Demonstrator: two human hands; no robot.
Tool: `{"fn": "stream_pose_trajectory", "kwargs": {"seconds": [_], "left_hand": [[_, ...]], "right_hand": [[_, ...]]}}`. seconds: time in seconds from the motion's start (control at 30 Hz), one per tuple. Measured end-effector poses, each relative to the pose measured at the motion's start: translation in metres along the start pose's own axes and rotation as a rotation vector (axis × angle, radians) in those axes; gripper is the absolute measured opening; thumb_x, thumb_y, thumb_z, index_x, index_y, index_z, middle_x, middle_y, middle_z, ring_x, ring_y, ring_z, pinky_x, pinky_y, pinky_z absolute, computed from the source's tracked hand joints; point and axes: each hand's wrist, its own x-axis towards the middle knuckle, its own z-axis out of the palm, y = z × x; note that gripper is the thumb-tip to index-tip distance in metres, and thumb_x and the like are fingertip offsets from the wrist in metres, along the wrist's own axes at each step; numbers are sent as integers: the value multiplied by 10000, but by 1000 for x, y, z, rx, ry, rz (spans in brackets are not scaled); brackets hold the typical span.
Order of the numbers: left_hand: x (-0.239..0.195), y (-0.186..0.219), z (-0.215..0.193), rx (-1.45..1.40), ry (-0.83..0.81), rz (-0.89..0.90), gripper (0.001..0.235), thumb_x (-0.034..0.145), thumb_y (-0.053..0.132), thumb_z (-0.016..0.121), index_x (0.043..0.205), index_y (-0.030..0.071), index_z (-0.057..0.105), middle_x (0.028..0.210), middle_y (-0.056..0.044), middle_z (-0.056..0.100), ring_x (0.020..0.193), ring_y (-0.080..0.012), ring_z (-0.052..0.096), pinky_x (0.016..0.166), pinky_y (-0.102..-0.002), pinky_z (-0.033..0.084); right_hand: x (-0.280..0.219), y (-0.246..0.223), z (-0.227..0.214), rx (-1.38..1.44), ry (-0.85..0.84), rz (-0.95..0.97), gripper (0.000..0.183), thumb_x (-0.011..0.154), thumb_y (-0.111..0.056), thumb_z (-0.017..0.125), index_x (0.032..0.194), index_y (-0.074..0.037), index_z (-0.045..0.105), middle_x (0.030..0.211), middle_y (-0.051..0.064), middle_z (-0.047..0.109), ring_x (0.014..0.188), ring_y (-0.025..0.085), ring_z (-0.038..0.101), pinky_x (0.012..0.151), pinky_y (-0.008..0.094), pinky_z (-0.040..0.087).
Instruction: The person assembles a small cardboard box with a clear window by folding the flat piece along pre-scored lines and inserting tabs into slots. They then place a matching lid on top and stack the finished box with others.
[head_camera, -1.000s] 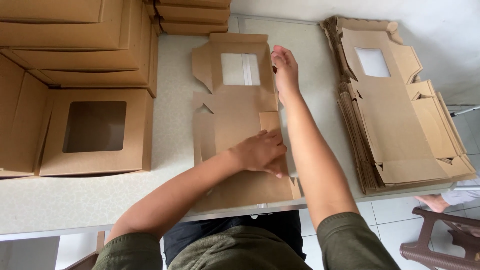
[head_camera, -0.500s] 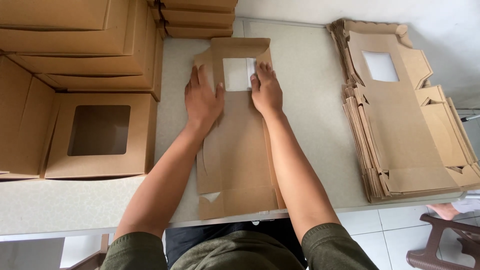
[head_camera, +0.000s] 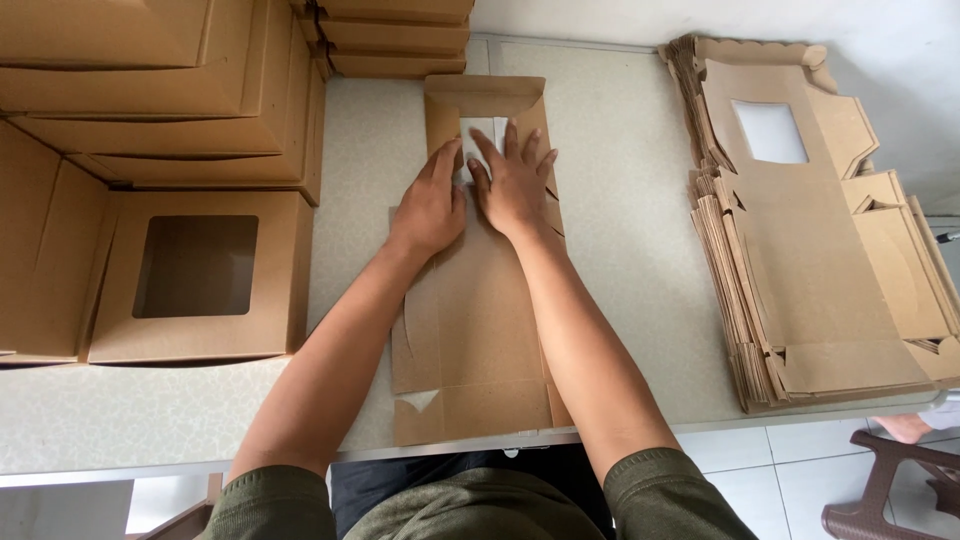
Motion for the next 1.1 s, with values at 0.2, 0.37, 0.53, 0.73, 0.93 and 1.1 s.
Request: {"fn": "stream_pose_trajectory", "kwargs": {"seconds": [0.2,0.37,0.53,0.73,0.93,1.1], "left_hand": [[4,1,-6,16,-36,-12,574,969,-13,471,1527,38,346,1469,-276,471,1383,-420,488,1160,-498,444],[4,-7,8,99,-41,12,500,960,-17,475,1457,15,442,1411,-277,502,1372,-428,485,1151,-505,441],[-1,-4,2,348,157,-36,246,972,135,620,1171,-4,657,1429,-255,524,1442,-487,343,1158,-597,358],[6,-24,5,348,138,-105,285,1062,111,459,1029,-41,698,1545,-269,447,1493,-489,258,1204,-568,278],[20,-33,12,362,-9,-349,343,1095,209,385,1057,96,707,1693,-194,220,1577,-392,82,1257,-565,36],[32,-68,28,415,57,-365,380,1119,292,339,1030,206,698,1698,-117,254,1590,-331,89,1220,-611,-94]], "right_hand": [[-6,-3,-7,35,-16,-88,404,1098,-411,436,1487,-342,515,1627,239,310,1465,602,202,1095,830,90],[0,6,9,-3,-45,-92,374,1082,-427,451,1432,-377,574,1632,186,331,1486,555,207,1112,811,84],[6,10,15,-20,-94,-50,375,1066,-472,438,1401,-416,598,1635,155,342,1507,520,183,1120,803,47],[5,7,7,2,-113,-45,376,1061,-464,440,1400,-416,596,1627,152,357,1514,505,173,1122,798,25],[2,2,-3,-3,-137,-49,386,1053,-419,471,1412,-360,598,1633,176,342,1512,516,165,1125,798,34],[3,2,-3,-8,-150,-37,389,1041,-437,481,1408,-379,598,1637,161,342,1520,502,159,1124,803,17]]}}
